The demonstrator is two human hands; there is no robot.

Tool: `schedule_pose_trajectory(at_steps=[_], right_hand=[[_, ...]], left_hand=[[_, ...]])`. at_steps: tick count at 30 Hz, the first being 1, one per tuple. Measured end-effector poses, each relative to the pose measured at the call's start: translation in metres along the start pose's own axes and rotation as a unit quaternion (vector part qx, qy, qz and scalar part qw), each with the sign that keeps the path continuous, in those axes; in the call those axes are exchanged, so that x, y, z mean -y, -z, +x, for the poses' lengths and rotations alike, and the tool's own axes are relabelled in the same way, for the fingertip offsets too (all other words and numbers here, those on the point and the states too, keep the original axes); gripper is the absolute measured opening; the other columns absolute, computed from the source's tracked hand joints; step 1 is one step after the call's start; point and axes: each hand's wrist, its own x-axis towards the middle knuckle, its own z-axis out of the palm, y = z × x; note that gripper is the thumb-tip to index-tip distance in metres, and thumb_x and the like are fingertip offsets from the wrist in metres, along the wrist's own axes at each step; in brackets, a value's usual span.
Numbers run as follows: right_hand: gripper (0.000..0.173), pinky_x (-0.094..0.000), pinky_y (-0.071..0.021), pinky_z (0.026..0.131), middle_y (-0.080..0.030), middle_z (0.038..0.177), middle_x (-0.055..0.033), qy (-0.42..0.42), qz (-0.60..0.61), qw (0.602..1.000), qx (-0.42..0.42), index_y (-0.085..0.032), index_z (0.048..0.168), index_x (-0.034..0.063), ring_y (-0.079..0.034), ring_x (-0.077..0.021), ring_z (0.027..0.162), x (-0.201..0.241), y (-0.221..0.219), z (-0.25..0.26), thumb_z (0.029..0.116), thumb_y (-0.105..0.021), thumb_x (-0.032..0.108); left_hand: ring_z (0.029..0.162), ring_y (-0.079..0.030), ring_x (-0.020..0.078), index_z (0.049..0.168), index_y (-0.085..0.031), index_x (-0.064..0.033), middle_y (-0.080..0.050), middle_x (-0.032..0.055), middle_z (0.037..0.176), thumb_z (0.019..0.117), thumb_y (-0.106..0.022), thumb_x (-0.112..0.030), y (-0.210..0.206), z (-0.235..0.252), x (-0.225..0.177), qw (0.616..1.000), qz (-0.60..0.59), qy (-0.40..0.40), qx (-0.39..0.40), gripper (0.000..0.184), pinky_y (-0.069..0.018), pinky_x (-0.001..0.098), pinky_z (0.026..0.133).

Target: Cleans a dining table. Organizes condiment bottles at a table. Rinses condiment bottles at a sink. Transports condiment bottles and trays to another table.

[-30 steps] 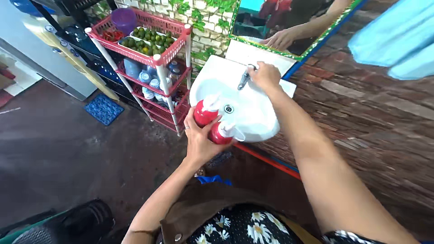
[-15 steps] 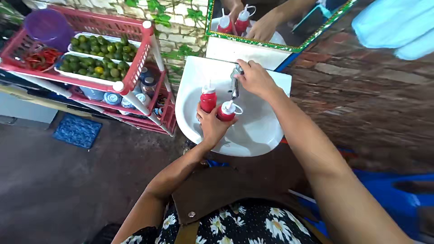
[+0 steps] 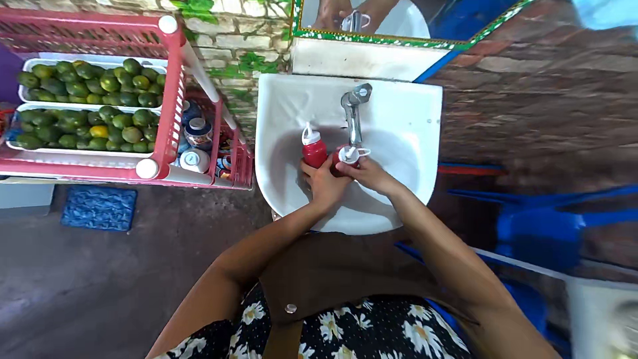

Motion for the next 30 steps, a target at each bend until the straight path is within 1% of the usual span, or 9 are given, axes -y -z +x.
schedule_pose_trajectory(at_steps=[3,6,10,13,15,17,23,26,30], right_hand=[[0.047,-0.0310,-0.0535,0.099,-0.065,0.125,-0.0083,0.011,0.057,0.997,0.041,-0.052,0.139,0.0026,-0.064,-0.0093,0.111,-0.004,0.012,0.006,0.0954,-0.069,0.008],[0.051,-0.0301,-0.0566,0.091,-0.066,0.118,-0.0053,0.000,0.132,0.990,0.042,-0.055,0.133,0.0040,-0.065,-0.0092,0.104,-0.007,0.012,0.009,0.0846,-0.069,-0.003],[0.054,-0.0309,-0.0566,0.081,-0.065,0.108,-0.0076,-0.012,0.063,0.997,0.041,-0.053,0.128,0.0012,-0.064,-0.0102,0.094,0.002,0.005,0.006,0.0777,-0.072,-0.005],[0.060,-0.0359,-0.0546,0.090,-0.064,0.116,-0.0156,-0.023,-0.041,0.995,0.093,-0.048,0.136,-0.0041,-0.064,-0.0167,0.102,0.015,0.014,0.009,0.0831,-0.076,-0.002],[0.055,-0.0393,-0.0545,0.091,-0.066,0.115,-0.0173,0.000,-0.075,0.991,0.109,-0.052,0.134,-0.0045,-0.066,-0.0192,0.102,0.011,0.020,0.017,0.0854,-0.076,0.000],[0.047,-0.0373,-0.0549,0.091,-0.069,0.109,-0.0151,0.035,-0.073,0.993,0.090,-0.059,0.126,-0.0058,-0.067,-0.0158,0.099,0.006,0.020,0.025,0.0834,-0.076,0.001],[0.058,-0.0288,-0.0540,0.096,-0.067,0.113,-0.0104,0.072,0.007,0.994,0.084,-0.057,0.128,-0.0043,-0.065,-0.0089,0.104,-0.007,0.020,0.043,0.0766,-0.083,0.003],[0.067,-0.0341,-0.0539,0.099,-0.067,0.117,-0.0138,0.081,0.019,0.991,0.102,-0.054,0.131,-0.0048,-0.066,-0.0140,0.108,-0.017,0.023,0.046,0.0745,-0.086,0.008],[0.060,-0.0298,-0.0548,0.095,-0.068,0.113,-0.0093,0.089,0.020,0.988,0.124,-0.056,0.129,-0.0027,-0.066,-0.0086,0.103,-0.016,0.026,0.047,0.0767,-0.084,0.008]], left_hand=[[0.140,-0.028,0.0567,0.145,-0.060,-0.0215,-0.004,0.0377,0.162,0.0778,-0.088,-0.019,-0.002,0.000,0.005,0.999,-0.027,-0.020,-0.011,0.073,-0.0394,0.0599,0.108],[0.141,-0.027,0.0549,0.143,-0.061,-0.0187,-0.007,0.0380,0.161,0.0773,-0.086,-0.014,-0.005,-0.002,0.009,0.995,-0.083,-0.053,-0.035,0.071,-0.0395,0.0591,0.108],[0.139,-0.032,0.0458,0.140,-0.064,-0.0161,-0.015,0.0368,0.158,0.0771,-0.077,-0.005,-0.006,-0.012,0.017,0.974,-0.198,-0.095,-0.049,0.065,-0.0433,0.0513,0.105],[0.137,-0.034,0.0414,0.136,-0.067,-0.0133,-0.018,0.0345,0.156,0.0829,-0.068,-0.010,-0.003,-0.016,0.015,0.961,-0.246,-0.111,-0.056,0.053,-0.0441,0.0477,0.104],[0.139,-0.033,0.0425,0.137,-0.067,-0.0156,-0.018,0.0336,0.158,0.0889,-0.074,-0.018,-0.003,-0.013,0.013,0.965,-0.231,-0.103,-0.067,0.048,-0.0445,0.0501,0.104],[0.139,-0.034,0.0446,0.137,-0.067,-0.0179,-0.021,0.0336,0.158,0.0906,-0.078,-0.028,-0.004,-0.006,0.009,0.969,-0.218,-0.087,-0.083,0.048,-0.0441,0.0543,0.104],[0.137,-0.040,0.0415,0.126,-0.074,-0.0187,-0.040,0.0245,0.154,0.0915,-0.074,-0.034,-0.006,0.000,-0.005,0.962,-0.258,-0.032,-0.087,0.038,-0.0443,0.0582,0.102],[0.137,-0.038,0.0379,0.127,-0.072,-0.0153,-0.035,0.0222,0.156,0.0954,-0.065,-0.026,-0.005,-0.008,-0.010,0.956,-0.282,-0.024,-0.081,0.034,-0.0438,0.0549,0.102],[0.136,-0.039,0.0377,0.123,-0.075,-0.0233,-0.035,0.0203,0.156,0.0902,-0.074,-0.038,-0.018,-0.005,-0.009,0.956,-0.262,-0.024,-0.130,0.036,-0.0447,0.0567,0.099]])
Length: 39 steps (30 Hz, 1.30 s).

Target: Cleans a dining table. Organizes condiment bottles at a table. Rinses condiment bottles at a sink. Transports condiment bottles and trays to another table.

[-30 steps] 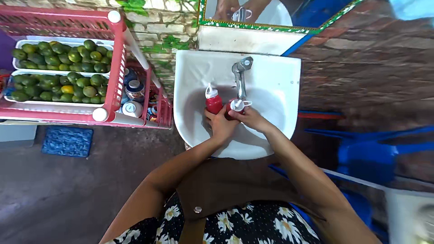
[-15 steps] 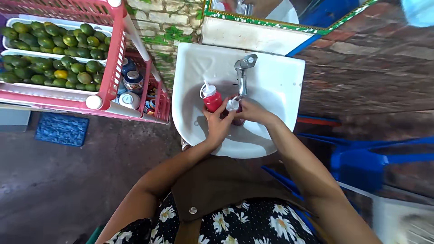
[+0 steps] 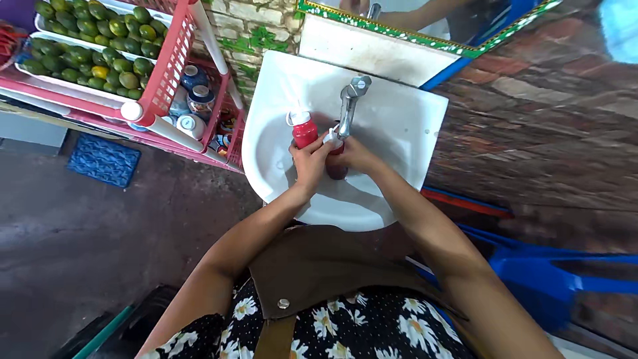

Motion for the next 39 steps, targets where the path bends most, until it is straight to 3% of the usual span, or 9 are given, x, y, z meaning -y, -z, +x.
schedule_pose_trajectory(at_steps=[2,6,10,15,19,23,26,31,39], right_hand=[[0.059,-0.0315,-0.0561,0.091,-0.068,0.109,-0.0103,-0.005,-0.013,1.000,-0.008,-0.056,0.128,-0.0031,-0.066,-0.0102,0.098,0.000,0.000,0.001,0.0766,-0.083,0.007],[0.077,-0.0305,-0.0528,0.098,-0.067,0.117,-0.0124,0.028,-0.045,0.999,-0.003,-0.049,0.134,-0.0045,-0.065,-0.0112,0.107,-0.004,0.000,0.001,0.0699,-0.089,0.012],[0.085,-0.0338,-0.0499,0.104,-0.064,0.125,-0.0153,0.037,-0.044,0.998,0.029,-0.046,0.139,-0.0038,-0.063,-0.0152,0.116,-0.010,0.002,0.005,0.0678,-0.091,0.005],[0.090,-0.0309,-0.0501,0.104,-0.059,0.131,-0.0173,0.016,-0.002,0.998,0.062,-0.036,0.145,-0.0058,-0.061,-0.0149,0.118,-0.004,0.009,-0.002,0.0679,-0.083,-0.011],[0.097,-0.0322,-0.0495,0.105,-0.053,0.139,-0.0188,-0.012,0.008,0.996,0.084,-0.025,0.152,-0.0027,-0.059,-0.0169,0.124,-0.004,0.013,-0.003,0.0699,-0.076,-0.013],[0.095,-0.0323,-0.0496,0.105,-0.056,0.136,-0.0184,0.004,-0.001,0.997,0.082,-0.030,0.149,-0.0033,-0.060,-0.0164,0.122,-0.004,0.010,-0.003,0.0683,-0.079,-0.013],[0.091,-0.0302,-0.0499,0.104,-0.057,0.134,-0.0185,0.005,-0.007,0.996,0.093,-0.031,0.148,-0.0066,-0.060,-0.0146,0.120,0.002,0.007,-0.007,0.0701,-0.077,-0.012],[0.080,-0.0287,-0.0514,0.100,-0.061,0.127,-0.0185,-0.006,0.000,0.996,0.085,-0.039,0.142,-0.0099,-0.062,-0.0128,0.114,0.003,0.005,-0.005,0.0705,-0.075,-0.014],[0.082,-0.0336,-0.0503,0.104,-0.064,0.124,-0.0173,0.002,-0.045,0.998,0.032,-0.047,0.138,-0.0065,-0.064,-0.0163,0.114,0.002,-0.001,0.000,0.0676,-0.090,-0.001]], left_hand=[[0.136,-0.039,0.0387,0.120,-0.076,-0.0232,-0.036,0.0208,0.155,0.0869,-0.078,-0.038,-0.008,0.004,0.002,1.000,0.002,-0.008,-0.026,0.036,-0.0446,0.0574,0.098],[0.132,-0.042,0.0374,0.107,-0.078,-0.0122,-0.036,0.0265,0.151,0.0837,-0.081,-0.018,-0.014,0.015,-0.001,0.995,-0.078,-0.003,-0.056,0.024,-0.0449,0.0510,0.102],[0.127,-0.048,0.0336,0.123,-0.073,-0.0109,-0.037,0.0252,0.151,0.0838,-0.071,-0.007,-0.002,0.009,0.001,0.996,-0.093,0.001,-0.014,0.040,-0.0530,0.0440,0.092],[0.137,-0.039,0.0359,0.132,-0.068,-0.0227,-0.035,0.0183,0.157,0.0870,-0.075,-0.028,-0.003,0.000,0.007,0.999,-0.040,0.003,0.001,0.046,-0.0454,0.0557,0.098],[0.136,-0.039,0.0375,0.125,-0.072,-0.0183,-0.038,0.0202,0.154,0.0854,-0.078,-0.029,-0.009,0.003,-0.004,0.998,-0.054,0.025,-0.029,0.041,-0.0432,0.0568,0.099],[0.130,-0.043,0.0362,0.105,-0.079,-0.0102,-0.039,0.0272,0.148,0.0818,-0.085,-0.018,-0.015,0.017,0.005,0.992,-0.099,-0.008,-0.077,0.025,-0.0430,0.0483,0.104],[0.136,-0.040,0.0381,0.117,-0.076,-0.0092,-0.030,0.0277,0.155,0.0863,-0.077,-0.009,-0.002,0.015,0.003,0.995,-0.092,-0.043,-0.009,0.031,-0.0446,0.0489,0.107],[0.144,-0.023,0.0432,0.128,-0.073,-0.0163,-0.010,0.0300,0.162,0.0820,-0.072,0.004,0.017,0.012,0.001,0.991,-0.036,-0.103,0.077,0.050,-0.0316,0.0547,0.115],[0.125,-0.046,0.0237,0.093,-0.082,-0.0123,-0.044,0.0229,0.140,0.0856,-0.084,-0.026,-0.012,0.020,0.016,0.985,-0.056,-0.138,-0.088,0.016,-0.0462,0.0321,0.099]])
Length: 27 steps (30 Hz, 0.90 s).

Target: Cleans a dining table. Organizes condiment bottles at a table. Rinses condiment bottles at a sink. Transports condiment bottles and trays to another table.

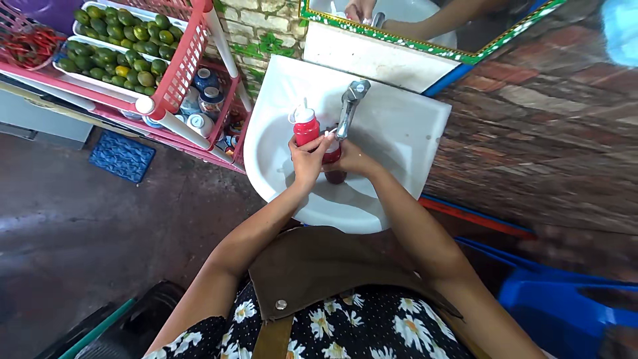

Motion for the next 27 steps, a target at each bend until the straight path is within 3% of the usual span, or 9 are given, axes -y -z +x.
schedule_pose_trajectory(at_steps=[4,7,11,13,16,18,21,24,27], right_hand=[[0.083,-0.0392,-0.0504,0.105,-0.065,0.124,-0.0189,-0.029,-0.036,0.999,-0.012,-0.047,0.139,-0.0049,-0.065,-0.0214,0.115,-0.003,0.001,0.003,0.0711,-0.092,0.009],[0.090,-0.0372,-0.0515,0.103,-0.063,0.127,-0.0193,-0.024,0.018,1.000,0.001,-0.039,0.144,-0.0055,-0.064,-0.0208,0.115,-0.002,0.007,-0.001,0.0695,-0.089,-0.001],[0.092,-0.0328,-0.0566,0.094,-0.057,0.131,-0.0145,-0.008,0.131,0.990,0.045,-0.023,0.152,0.0014,-0.065,-0.0155,0.111,-0.001,0.011,-0.004,0.0750,-0.071,-0.014],[0.087,-0.0316,-0.0550,0.097,-0.056,0.135,-0.0121,0.012,0.180,0.981,0.072,-0.022,0.153,0.0041,-0.063,-0.0137,0.115,-0.005,0.011,-0.003,0.0778,-0.062,-0.015],[0.076,-0.0319,-0.0524,0.102,-0.058,0.139,-0.0141,0.044,0.167,0.981,0.086,-0.030,0.155,0.0014,-0.062,-0.0143,0.120,-0.009,0.015,-0.001,0.0853,-0.057,-0.013],[0.060,-0.0292,-0.0542,0.099,-0.065,0.129,-0.0131,0.045,0.122,0.991,0.044,-0.048,0.145,-0.0024,-0.066,-0.0114,0.111,-0.006,0.015,-0.004,0.0885,-0.066,-0.009],[0.029,-0.0274,-0.0581,0.088,-0.074,0.101,-0.0085,0.039,0.099,0.994,-0.039,-0.068,0.111,-0.0054,-0.070,-0.0072,0.092,-0.002,0.012,-0.007,0.0832,-0.076,-0.006],[0.019,-0.0236,-0.0588,0.085,-0.076,0.092,-0.0027,0.046,0.118,0.990,-0.066,-0.073,0.100,-0.0032,-0.070,-0.0022,0.085,0.004,0.014,-0.010,0.0815,-0.076,-0.010],[0.018,-0.0252,-0.0594,0.087,-0.076,0.095,-0.0053,0.035,0.091,0.992,-0.076,-0.075,0.101,-0.0037,-0.071,-0.0044,0.088,0.009,0.024,-0.019,0.0841,-0.074,-0.009]], left_hand=[[0.126,-0.048,0.0244,0.096,-0.081,-0.0112,-0.042,0.0243,0.142,0.0898,-0.080,-0.024,0.001,0.007,0.002,0.999,0.028,-0.015,0.025,0.014,-0.0478,0.0329,0.100],[0.129,-0.046,0.0271,0.108,-0.079,-0.0077,-0.037,0.0272,0.146,0.0910,-0.078,-0.015,0.008,0.006,-0.005,0.997,0.009,0.017,0.080,0.019,-0.0481,0.0333,0.101],[0.133,-0.043,0.0336,0.129,-0.070,-0.0082,-0.029,0.0321,0.152,0.0800,-0.086,-0.007,0.016,0.002,0.003,0.994,0.043,0.003,0.102,0.052,-0.0488,0.0373,0.103],[0.136,-0.039,0.0418,0.136,-0.066,-0.0102,-0.023,0.0372,0.154,0.0727,-0.092,-0.011,0.018,0.001,0.008,0.992,0.095,-0.011,0.082,0.069,-0.0458,0.0438,0.106],[0.135,-0.038,0.0473,0.140,-0.064,-0.0130,-0.026,0.0390,0.153,0.0733,-0.094,-0.026,0.019,0.003,0.003,0.986,0.160,0.005,0.053,0.074,-0.0431,0.0504,0.107],[0.135,-0.038,0.0465,0.137,-0.067,-0.0133,-0.029,0.0379,0.152,0.0744,-0.093,-0.031,0.018,0.004,0.001,0.985,0.171,0.006,0.039,0.070,-0.0428,0.0499,0.107],[0.134,-0.041,0.0438,0.126,-0.073,-0.0115,-0.034,0.0368,0.149,0.0741,-0.093,-0.034,0.017,0.003,0.003,0.985,0.168,-0.008,0.026,0.060,-0.0437,0.0481,0.106],[0.131,-0.045,0.0393,0.114,-0.077,-0.0101,-0.038,0.0346,0.146,0.0730,-0.093,-0.035,0.018,0.002,0.002,0.987,0.159,-0.004,0.030,0.051,-0.0462,0.0451,0.104],[0.132,-0.045,0.0362,0.112,-0.078,-0.0084,-0.036,0.0332,0.148,0.0721,-0.094,-0.033,0.020,0.000,0.000,0.987,0.155,-0.014,0.040,0.050,-0.0464,0.0422,0.104]])
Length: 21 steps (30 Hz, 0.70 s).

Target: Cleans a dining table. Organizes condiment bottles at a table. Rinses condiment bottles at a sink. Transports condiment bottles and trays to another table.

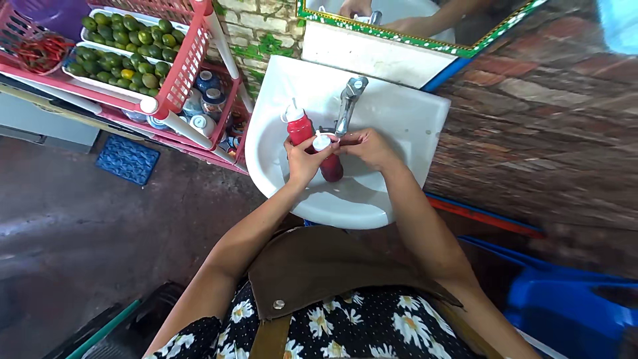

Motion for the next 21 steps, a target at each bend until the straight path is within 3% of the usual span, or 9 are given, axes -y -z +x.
schedule_pose_trajectory(at_steps=[2,4,6,8,11,14,17,19,21], right_hand=[[0.016,-0.0329,-0.0582,0.092,-0.076,0.104,-0.0118,-0.027,-0.079,0.996,-0.011,-0.076,0.105,-0.0041,-0.072,-0.0128,0.095,0.011,0.013,-0.008,0.0889,-0.073,-0.003],[0.015,-0.0434,-0.0584,0.090,-0.075,0.103,-0.0158,-0.044,-0.171,0.983,-0.051,-0.075,0.108,-0.0026,-0.072,-0.0222,0.092,0.028,0.025,-0.017,0.0953,-0.069,0.004],[0.022,-0.0504,-0.0571,0.092,-0.074,0.110,-0.0190,-0.024,-0.253,0.961,-0.108,-0.072,0.116,-0.0013,-0.072,-0.0298,0.097,0.045,0.034,-0.019,0.1012,-0.063,0.011],[0.030,-0.0506,-0.0558,0.094,-0.069,0.125,-0.0207,0.028,-0.310,0.941,-0.134,-0.066,0.129,0.0006,-0.070,-0.0334,0.107,0.063,0.039,-0.014,0.1034,-0.060,0.014],[0.045,-0.0493,-0.0567,0.092,-0.057,0.139,-0.0249,0.101,-0.359,0.923,-0.092,-0.057,0.142,0.0042,-0.065,-0.0374,0.114,0.082,0.038,0.006,0.1029,-0.063,0.026],[0.046,-0.0505,-0.0578,0.085,-0.056,0.131,-0.0274,0.109,-0.412,0.901,-0.082,-0.060,0.139,0.0054,-0.067,-0.0389,0.102,0.090,0.030,0.022,0.1012,-0.066,0.031],[0.039,-0.0552,-0.0537,0.089,-0.057,0.125,-0.0290,0.090,-0.463,0.874,-0.118,-0.061,0.135,0.0016,-0.064,-0.0434,0.103,0.101,0.017,0.020,0.1009,-0.066,0.020],[0.029,-0.0572,-0.0533,0.087,-0.060,0.116,-0.0282,0.087,-0.476,0.863,-0.144,-0.065,0.122,-0.0031,-0.064,-0.0443,0.103,0.111,0.003,0.004,0.1019,-0.062,0.018],[0.033,-0.0585,-0.0545,0.076,-0.066,0.099,-0.0243,0.068,-0.463,0.874,-0.131,-0.069,0.108,-0.0038,-0.067,-0.0407,0.089,0.112,-0.010,-0.025,0.1048,-0.057,0.027]], left_hand=[[0.132,-0.046,0.0349,0.111,-0.078,-0.0077,-0.037,0.0332,0.148,0.0717,-0.094,-0.033,0.001,0.000,0.000,1.000,-0.003,-0.008,0.000,0.049,-0.0470,0.0404,0.103],[0.132,-0.045,0.0347,0.109,-0.078,-0.0080,-0.036,0.0330,0.148,0.0713,-0.095,-0.032,0.002,0.001,-0.001,1.000,-0.006,-0.008,0.011,0.048,-0.0465,0.0404,0.104],[0.132,-0.046,0.0340,0.107,-0.079,-0.0095,-0.036,0.0323,0.149,0.0697,-0.095,-0.032,0.003,-0.002,-0.001,0.999,-0.002,-0.017,0.028,0.047,-0.0472,0.0403,0.104],[0.134,-0.046,0.0347,0.107,-0.080,-0.0111,-0.036,0.0316,0.150,0.0690,-0.096,-0.033,0.004,-0.009,-0.002,0.998,0.014,-0.040,0.048,0.047,-0.0480,0.0431,0.104],[0.132,-0.049,0.0328,0.110,-0.080,-0.0155,-0.039,0.0268,0.150,0.0698,-0.095,-0.035,0.012,-0.019,-0.004,0.993,0.059,-0.061,0.081,0.047,-0.0504,0.0467,0.101],[0.130,-0.050,0.0327,0.114,-0.079,-0.0193,-0.042,0.0262,0.148,0.0675,-0.097,-0.031,0.021,-0.024,-0.003,0.987,0.077,-0.072,0.124,0.051,-0.0514,0.0464,0.099],[0.130,-0.049,0.0322,0.117,-0.078,-0.0266,-0.043,0.0242,0.146,0.0658,-0.097,-0.033,0.026,-0.025,0.000,0.979,0.085,-0.088,0.165,0.055,-0.0516,0.0460,0.098],[0.131,-0.048,0.0332,0.119,-0.077,-0.0258,-0.045,0.0250,0.146,0.0663,-0.097,-0.031,0.025,-0.025,-0.001,0.975,0.080,-0.097,0.182,0.056,-0.0505,0.0454,0.100],[0.131,-0.049,0.0334,0.120,-0.077,-0.0235,-0.045,0.0269,0.145,0.0666,-0.097,-0.029,0.023,-0.025,-0.003,0.972,0.075,-0.095,0.203,0.057,-0.0504,0.0442,0.100]])
